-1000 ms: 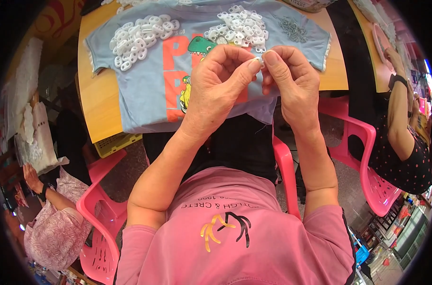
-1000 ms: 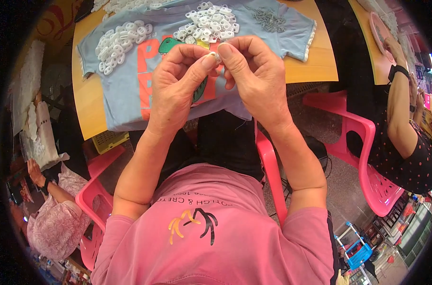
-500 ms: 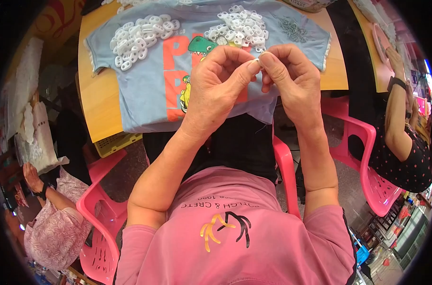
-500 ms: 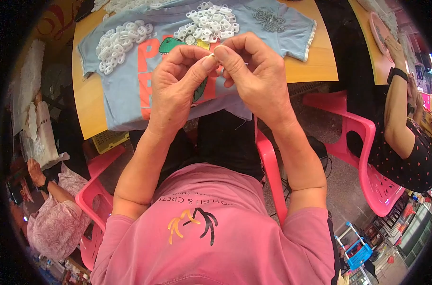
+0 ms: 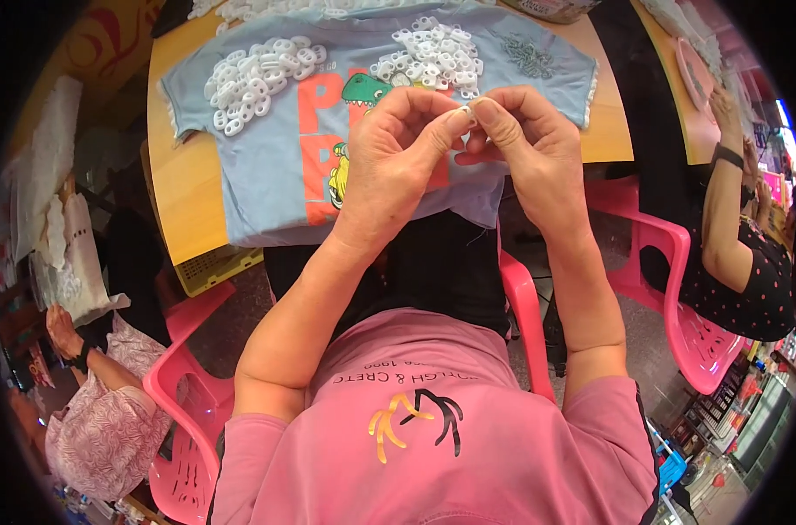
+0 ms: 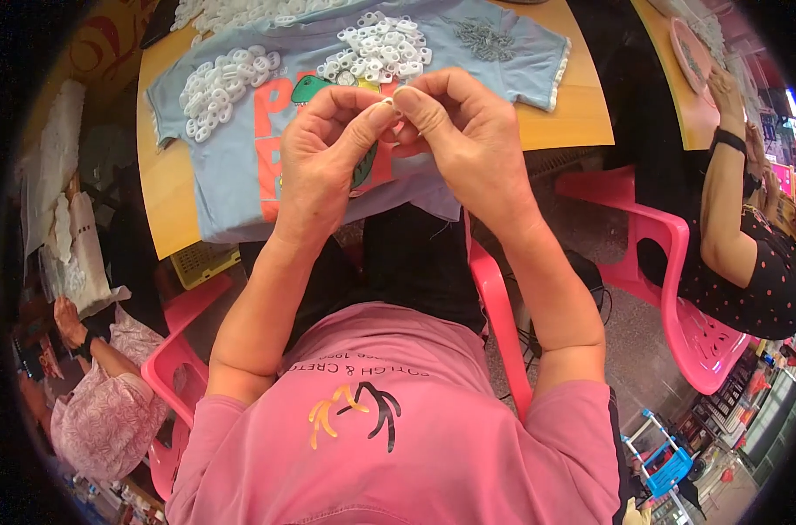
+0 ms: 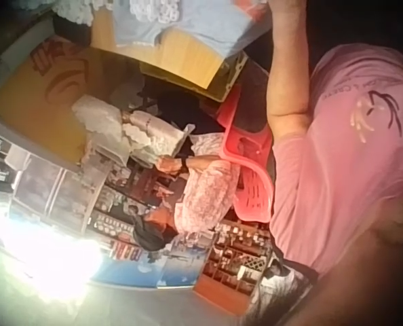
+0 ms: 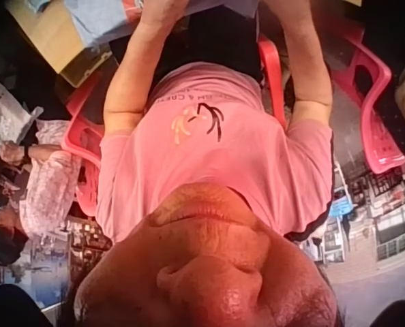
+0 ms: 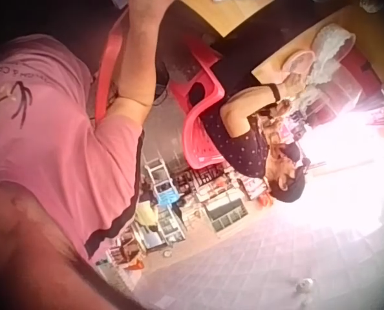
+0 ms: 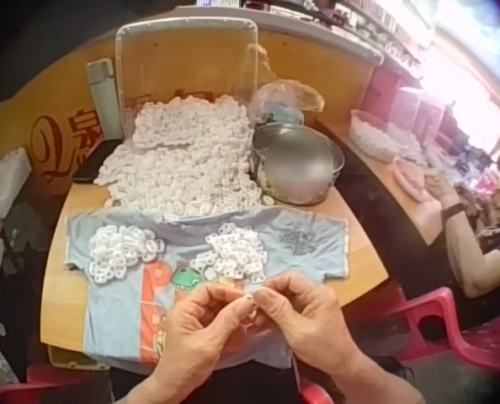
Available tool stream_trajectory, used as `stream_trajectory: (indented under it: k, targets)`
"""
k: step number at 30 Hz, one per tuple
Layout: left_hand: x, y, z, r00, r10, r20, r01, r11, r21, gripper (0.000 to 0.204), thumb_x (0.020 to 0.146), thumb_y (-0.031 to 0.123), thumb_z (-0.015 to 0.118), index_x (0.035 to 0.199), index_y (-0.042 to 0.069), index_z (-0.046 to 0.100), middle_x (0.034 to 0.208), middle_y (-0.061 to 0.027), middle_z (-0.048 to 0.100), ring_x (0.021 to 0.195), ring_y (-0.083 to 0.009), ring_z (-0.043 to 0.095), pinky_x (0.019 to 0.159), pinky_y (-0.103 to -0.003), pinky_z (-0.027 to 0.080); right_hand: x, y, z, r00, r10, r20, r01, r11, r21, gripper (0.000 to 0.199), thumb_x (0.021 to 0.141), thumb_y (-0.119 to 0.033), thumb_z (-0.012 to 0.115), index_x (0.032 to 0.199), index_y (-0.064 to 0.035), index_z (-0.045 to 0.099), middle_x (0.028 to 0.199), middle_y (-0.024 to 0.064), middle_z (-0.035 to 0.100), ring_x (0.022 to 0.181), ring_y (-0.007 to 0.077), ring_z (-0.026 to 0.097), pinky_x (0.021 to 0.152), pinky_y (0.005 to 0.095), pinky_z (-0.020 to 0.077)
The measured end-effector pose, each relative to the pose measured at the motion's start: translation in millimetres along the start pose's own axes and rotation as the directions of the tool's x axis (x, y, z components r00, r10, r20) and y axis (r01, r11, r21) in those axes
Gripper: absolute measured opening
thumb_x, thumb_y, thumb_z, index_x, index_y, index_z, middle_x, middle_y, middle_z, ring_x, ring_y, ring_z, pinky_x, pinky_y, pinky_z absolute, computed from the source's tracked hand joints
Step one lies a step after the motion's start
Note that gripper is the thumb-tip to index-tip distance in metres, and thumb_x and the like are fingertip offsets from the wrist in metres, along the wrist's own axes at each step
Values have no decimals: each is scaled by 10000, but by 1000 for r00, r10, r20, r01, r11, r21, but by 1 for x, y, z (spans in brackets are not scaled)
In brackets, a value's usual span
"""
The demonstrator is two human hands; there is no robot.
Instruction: The recorder is linking white plastic rings together using a needle and thread on a workstation table.
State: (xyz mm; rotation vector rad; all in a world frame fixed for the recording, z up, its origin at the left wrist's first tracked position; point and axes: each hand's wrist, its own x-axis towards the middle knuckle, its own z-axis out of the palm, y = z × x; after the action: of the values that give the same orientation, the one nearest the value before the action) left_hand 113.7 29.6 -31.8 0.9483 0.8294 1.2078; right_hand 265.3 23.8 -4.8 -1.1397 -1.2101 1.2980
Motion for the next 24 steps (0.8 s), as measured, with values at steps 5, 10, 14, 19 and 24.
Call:
stream_trajectory:
  k: [5, 10, 14, 19, 24]
  targets:
    - [1, 2, 0, 999, -24, 22, 25, 999, -46, 147, 901, 117, 665, 976, 4, 608, 879, -27, 655, 800, -71, 598, 719, -207, 484, 2, -10, -15, 993, 58, 104, -69, 992, 103, 262, 982, -188, 551, 1079, 43, 628, 916, 85, 629, 794, 138, 623, 685, 319, 601]
    - [3, 5, 1, 998, -34, 51, 36, 999, -33, 157, 913, 135, 652, 986, 3, 610, 881, -26, 651, 810, -75, 602, 736, -214, 488, 5, -12, -19, 990, 30, 138, -40, 997, 70, 233, 948, -123, 598, 1104, 46, 625, 918, 90, 646, 798, 149, 639, 692, 321, 602]
    - [5, 3, -2, 997, -41, 63, 45, 998, -51, 159, 914, 135, 650, 990, 3, 605, 896, -32, 652, 817, -79, 603, 740, -220, 491, 9, -12, -19, 988, 71, 134, -85, 992, 98, 214, 925, -97, 623, 1086, 43, 631, 915, 89, 655, 781, 142, 639, 695, 323, 599]
    - [9, -1, -4, 996, -14, 86, 30, 983, -180, 124, 929, 102, 618, 1017, 19, 592, 909, -56, 652, 825, -116, 617, 761, -258, 506, 17, -9, -34, 998, 49, 38, -48, 998, -27, 175, 912, -93, 642, 1038, 27, 652, 901, 48, 660, 762, 105, 623, 670, 265, 553]
    - [17, -12, -13, 990, 68, 127, 13, 836, -549, 88, 947, 57, 562, 1027, 38, 595, 958, -79, 629, 850, -155, 615, 786, -319, 518, 23, -5, -44, 965, -249, 79, 245, 757, -606, 117, 873, -75, 669, 972, -13, 677, 852, 23, 654, 701, 91, 590, 614, 223, 465]
